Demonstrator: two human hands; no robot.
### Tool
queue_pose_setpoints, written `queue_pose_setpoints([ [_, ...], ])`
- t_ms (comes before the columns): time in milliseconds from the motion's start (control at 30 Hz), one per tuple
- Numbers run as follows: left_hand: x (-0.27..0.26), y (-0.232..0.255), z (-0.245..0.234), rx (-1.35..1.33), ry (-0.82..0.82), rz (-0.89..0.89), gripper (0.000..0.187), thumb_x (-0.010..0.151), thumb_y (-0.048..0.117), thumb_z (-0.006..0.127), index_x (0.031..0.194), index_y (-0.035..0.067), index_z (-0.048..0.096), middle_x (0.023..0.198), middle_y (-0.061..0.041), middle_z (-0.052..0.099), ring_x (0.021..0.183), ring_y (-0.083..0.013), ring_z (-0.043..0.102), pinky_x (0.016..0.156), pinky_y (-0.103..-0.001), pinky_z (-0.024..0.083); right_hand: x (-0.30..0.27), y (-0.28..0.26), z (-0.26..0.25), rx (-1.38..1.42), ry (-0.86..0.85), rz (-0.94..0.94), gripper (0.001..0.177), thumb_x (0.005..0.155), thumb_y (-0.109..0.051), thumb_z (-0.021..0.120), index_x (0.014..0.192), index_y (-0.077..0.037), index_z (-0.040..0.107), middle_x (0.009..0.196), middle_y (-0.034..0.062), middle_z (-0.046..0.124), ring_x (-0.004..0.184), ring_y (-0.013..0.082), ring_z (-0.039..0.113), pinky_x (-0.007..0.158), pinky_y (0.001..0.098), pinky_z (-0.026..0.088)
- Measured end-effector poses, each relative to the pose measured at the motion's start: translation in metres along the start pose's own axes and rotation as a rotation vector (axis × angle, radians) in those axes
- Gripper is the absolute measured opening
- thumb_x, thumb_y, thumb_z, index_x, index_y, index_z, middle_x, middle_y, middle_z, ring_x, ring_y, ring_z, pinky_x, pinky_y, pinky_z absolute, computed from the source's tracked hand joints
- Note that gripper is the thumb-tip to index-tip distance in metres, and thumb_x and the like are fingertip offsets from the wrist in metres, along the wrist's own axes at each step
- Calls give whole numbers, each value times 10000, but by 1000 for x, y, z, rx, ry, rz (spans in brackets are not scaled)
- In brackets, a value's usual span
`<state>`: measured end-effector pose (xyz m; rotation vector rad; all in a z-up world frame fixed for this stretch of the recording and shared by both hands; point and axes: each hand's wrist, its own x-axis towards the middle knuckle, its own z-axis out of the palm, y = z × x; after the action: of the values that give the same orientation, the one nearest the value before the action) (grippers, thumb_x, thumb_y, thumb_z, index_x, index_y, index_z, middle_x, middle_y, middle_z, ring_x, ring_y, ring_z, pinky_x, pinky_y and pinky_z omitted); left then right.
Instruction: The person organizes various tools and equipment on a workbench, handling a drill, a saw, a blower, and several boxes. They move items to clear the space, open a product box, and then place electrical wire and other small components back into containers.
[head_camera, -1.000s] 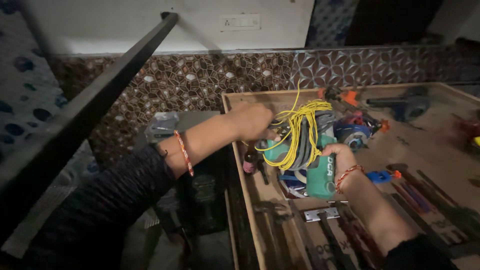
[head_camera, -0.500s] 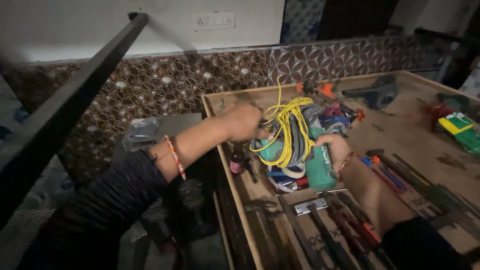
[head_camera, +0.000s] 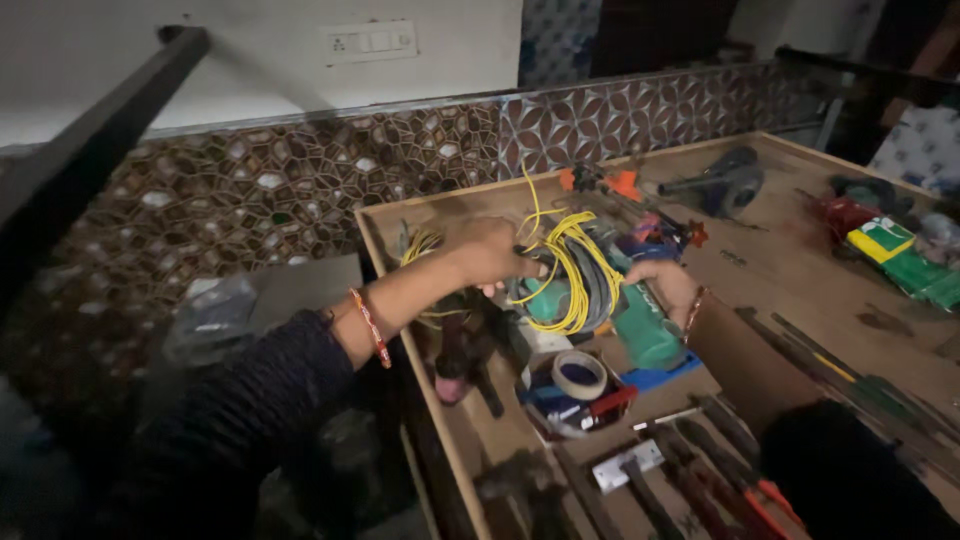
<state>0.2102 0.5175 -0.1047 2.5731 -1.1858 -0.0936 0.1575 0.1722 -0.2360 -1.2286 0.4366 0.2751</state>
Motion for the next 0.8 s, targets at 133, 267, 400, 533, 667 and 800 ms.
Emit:
queue_pose_setpoints([
  [133, 61, -42, 18, -259, 18, -9, 364, 790, 497, 731, 931, 162, 729, 628, -53, 745, 494, -154, 716, 519, -309, 599, 55, -21, -18, -109, 18, -19, 394, 752, -297, 630, 924, 38, 744, 766, 194, 755, 620, 334, 693, 643, 449, 593],
  [267, 132, -86, 33, -257, -76, -67, 540, 843, 509, 761, 814, -30, 747, 665, -98, 742, 513, -176, 713, 509, -304, 588, 93, -38, -10, -135, 229, -19, 316, 780, -238, 671, 967, 7, 741, 845, 148, 762, 705, 306, 714, 717, 437, 590],
  [400, 184, -130, 52, -285, -61, -43, 486, 831, 475, 746, 885, -8, 734, 660, -95, 737, 506, -177, 713, 498, -321, 586, 151, -53, -22, -129, 192, 61, 337, 733, -262, 663, 919, 10, 738, 811, 163, 765, 680, 314, 727, 687, 448, 601],
  [533, 234, -175, 72, -234, -109, -104, 560, 893, 522, 736, 959, -33, 755, 734, -100, 767, 545, -155, 718, 556, -285, 588, 219, -66, -27, -187, 268, 22, 278, 769, -230, 728, 920, 4, 739, 783, 134, 733, 623, 300, 673, 639, 425, 563],
  [667, 270, -227, 96, -428, -9, -35, 607, 823, 384, 727, 1319, 106, 515, 864, -134, 784, 497, -205, 697, 508, -341, 602, 260, -79, -9, -153, 428, 76, 221, 766, -227, 714, 889, -46, 743, 761, 108, 734, 602, 273, 664, 618, 402, 552],
  [800, 320, -281, 131, -205, 91, -16, 622, 824, 491, 729, 1294, 96, 625, 1026, -148, 755, 739, -307, 719, 707, -445, 583, 338, -79, -20, -292, 282, -154, 178, 723, -160, 745, 857, -45, 722, 738, 128, 705, 598, 302, 663, 575, 465, 545],
])
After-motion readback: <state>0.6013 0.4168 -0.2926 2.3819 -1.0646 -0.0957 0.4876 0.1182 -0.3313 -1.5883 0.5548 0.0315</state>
